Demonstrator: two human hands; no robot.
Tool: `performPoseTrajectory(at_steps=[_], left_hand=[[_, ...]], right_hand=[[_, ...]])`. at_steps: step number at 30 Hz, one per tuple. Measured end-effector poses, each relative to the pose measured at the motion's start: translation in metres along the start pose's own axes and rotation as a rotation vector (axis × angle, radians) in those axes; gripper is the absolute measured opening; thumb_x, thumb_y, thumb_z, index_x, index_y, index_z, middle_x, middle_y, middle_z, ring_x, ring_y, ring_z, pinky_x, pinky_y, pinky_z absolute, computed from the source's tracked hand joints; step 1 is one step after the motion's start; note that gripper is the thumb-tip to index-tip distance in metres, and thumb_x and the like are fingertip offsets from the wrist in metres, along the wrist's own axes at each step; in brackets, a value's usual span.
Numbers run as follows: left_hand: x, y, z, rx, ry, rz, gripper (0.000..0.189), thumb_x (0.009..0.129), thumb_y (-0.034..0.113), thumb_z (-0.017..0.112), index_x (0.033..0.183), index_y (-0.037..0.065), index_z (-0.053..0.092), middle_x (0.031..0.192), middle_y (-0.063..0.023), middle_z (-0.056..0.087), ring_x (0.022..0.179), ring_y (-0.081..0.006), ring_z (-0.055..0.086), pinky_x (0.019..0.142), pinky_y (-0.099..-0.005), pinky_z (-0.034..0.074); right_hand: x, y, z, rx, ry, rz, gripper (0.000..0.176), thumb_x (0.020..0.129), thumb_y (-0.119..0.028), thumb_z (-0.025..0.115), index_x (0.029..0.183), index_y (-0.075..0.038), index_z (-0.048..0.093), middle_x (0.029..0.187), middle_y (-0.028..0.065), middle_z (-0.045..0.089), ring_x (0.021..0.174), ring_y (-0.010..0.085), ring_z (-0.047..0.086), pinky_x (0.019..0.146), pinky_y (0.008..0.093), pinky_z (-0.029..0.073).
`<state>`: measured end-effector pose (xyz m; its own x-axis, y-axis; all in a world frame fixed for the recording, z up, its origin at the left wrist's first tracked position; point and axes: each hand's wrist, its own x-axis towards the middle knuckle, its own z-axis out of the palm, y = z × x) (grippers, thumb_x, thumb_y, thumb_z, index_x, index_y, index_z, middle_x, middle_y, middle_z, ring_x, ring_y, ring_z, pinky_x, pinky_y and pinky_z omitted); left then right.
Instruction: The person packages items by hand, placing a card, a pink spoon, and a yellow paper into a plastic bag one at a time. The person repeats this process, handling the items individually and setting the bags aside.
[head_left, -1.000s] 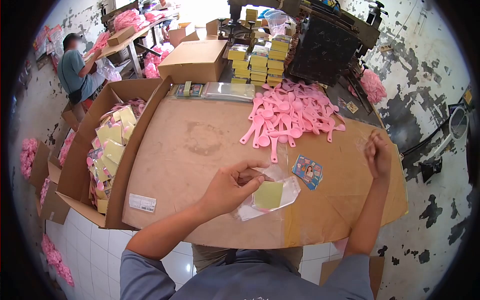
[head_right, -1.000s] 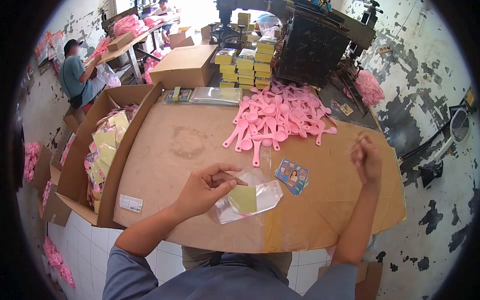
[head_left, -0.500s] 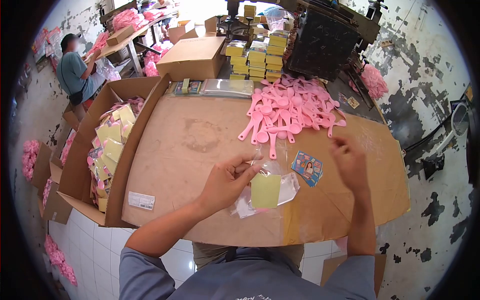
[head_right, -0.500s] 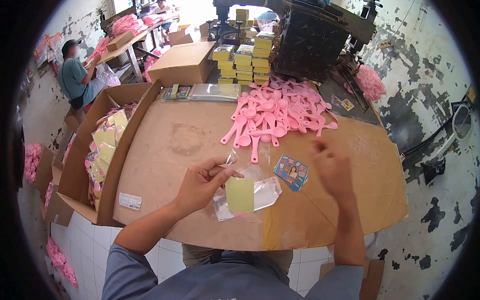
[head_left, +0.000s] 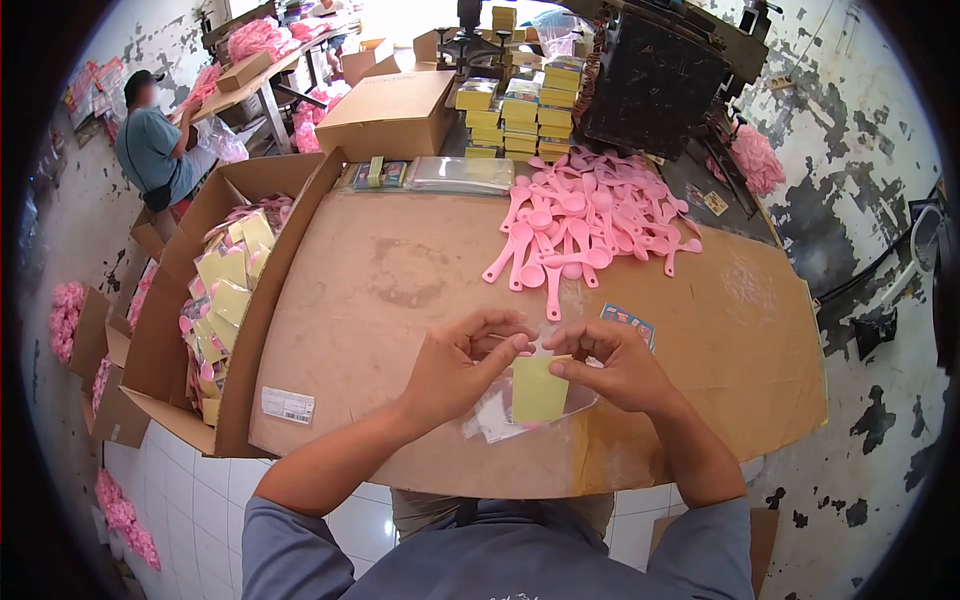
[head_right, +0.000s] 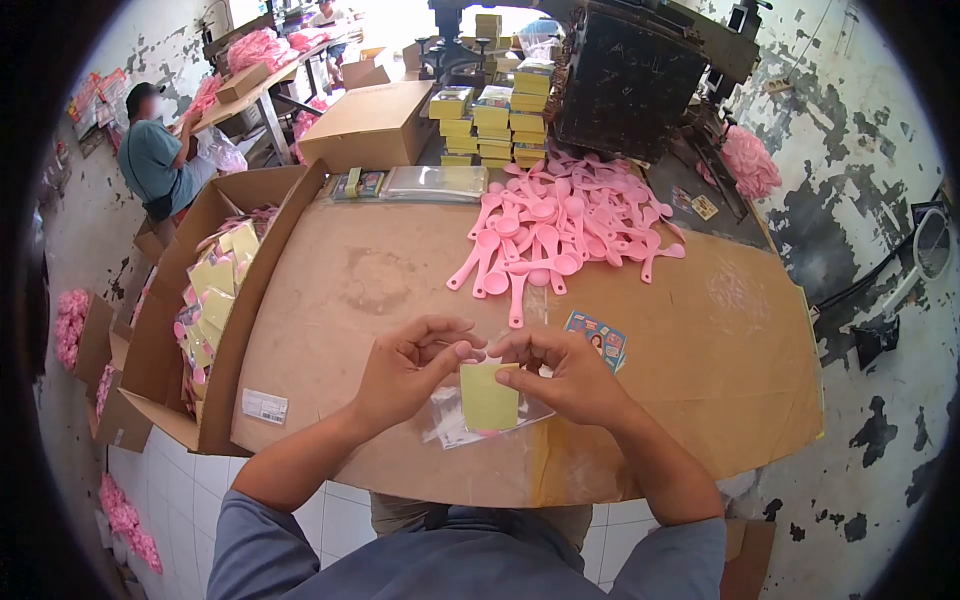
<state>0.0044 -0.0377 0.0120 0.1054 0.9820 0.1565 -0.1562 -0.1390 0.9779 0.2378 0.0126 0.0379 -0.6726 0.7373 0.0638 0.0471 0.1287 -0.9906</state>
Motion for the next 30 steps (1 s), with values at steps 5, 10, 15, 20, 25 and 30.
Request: performPoseTrajectory(at_steps=[5,10,15,20,25,30], left_hand=[[0.000,0.008,-0.003,0.000,0.048,0.010,0.020,0.105,0.008,0.060,0.120,-0.006,0.062,0.109,-0.0182,0.074,0.094,-0.0194,0.074,0.079,-0.0315,0.062],[0.003,0.013,-0.002,-0.156,0.031,-0.045,0.017,0.106,0.013,0.058,0.110,-0.002,0.065,0.110,-0.0162,0.074,0.095,-0.0212,0.074,0.083,-0.0354,0.061],[0.007,-0.001,-0.016,-0.342,-0.066,-0.257,0.023,0.107,0.022,0.055,0.104,0.004,0.068,0.116,-0.0125,0.072,0.103,-0.0197,0.070,0.091,-0.0401,0.058],[0.009,0.000,-0.018,-0.612,-0.069,-0.351,0.027,0.107,0.025,0.056,0.120,0.002,0.065,0.116,-0.0119,0.072,0.105,-0.0190,0.070,0.091,-0.0360,0.057],[0.002,0.005,-0.006,-0.274,-0.155,-0.202,0.038,0.107,0.021,0.060,0.136,-0.002,0.058,0.120,-0.0102,0.072,0.109,-0.0162,0.069,0.093,-0.0314,0.056],[-0.003,0.005,0.003,-0.057,-0.133,-0.157,0.030,0.104,0.011,0.063,0.130,-0.005,0.063,0.118,-0.0123,0.073,0.107,-0.0156,0.070,0.090,-0.0305,0.059]], right_hand=[[0.000,0.004,0.003,-0.084,0.004,-0.050,0.023,0.095,-0.012,0.076,0.115,-0.003,0.072,0.100,0.0013,0.068,0.084,0.0064,0.062,0.070,0.0238,0.049],[-0.003,0.006,0.000,-0.145,0.020,-0.072,0.023,0.094,-0.014,0.077,0.114,-0.003,0.073,0.099,0.0011,0.067,0.081,0.0066,0.060,0.070,0.0241,0.047],[-0.001,0.009,0.000,-0.159,0.006,-0.090,0.023,0.094,-0.013,0.078,0.114,-0.004,0.073,0.097,0.0007,0.067,0.080,0.0067,0.059,0.070,0.0237,0.047],[-0.001,0.005,0.000,-0.023,-0.018,-0.056,0.023,0.095,-0.007,0.075,0.117,-0.001,0.070,0.102,0.0011,0.068,0.086,0.0072,0.062,0.075,0.0243,0.050],[-0.005,-0.005,-0.005,0.109,0.038,0.003,0.025,0.096,-0.004,0.073,0.119,0.003,0.067,0.107,0.0039,0.070,0.095,0.0095,0.066,0.082,0.0261,0.054],[-0.005,0.004,-0.007,0.162,0.067,-0.048,0.022,0.096,-0.003,0.072,0.117,0.004,0.068,0.104,0.0045,0.071,0.094,0.0104,0.067,0.083,0.0265,0.055]])
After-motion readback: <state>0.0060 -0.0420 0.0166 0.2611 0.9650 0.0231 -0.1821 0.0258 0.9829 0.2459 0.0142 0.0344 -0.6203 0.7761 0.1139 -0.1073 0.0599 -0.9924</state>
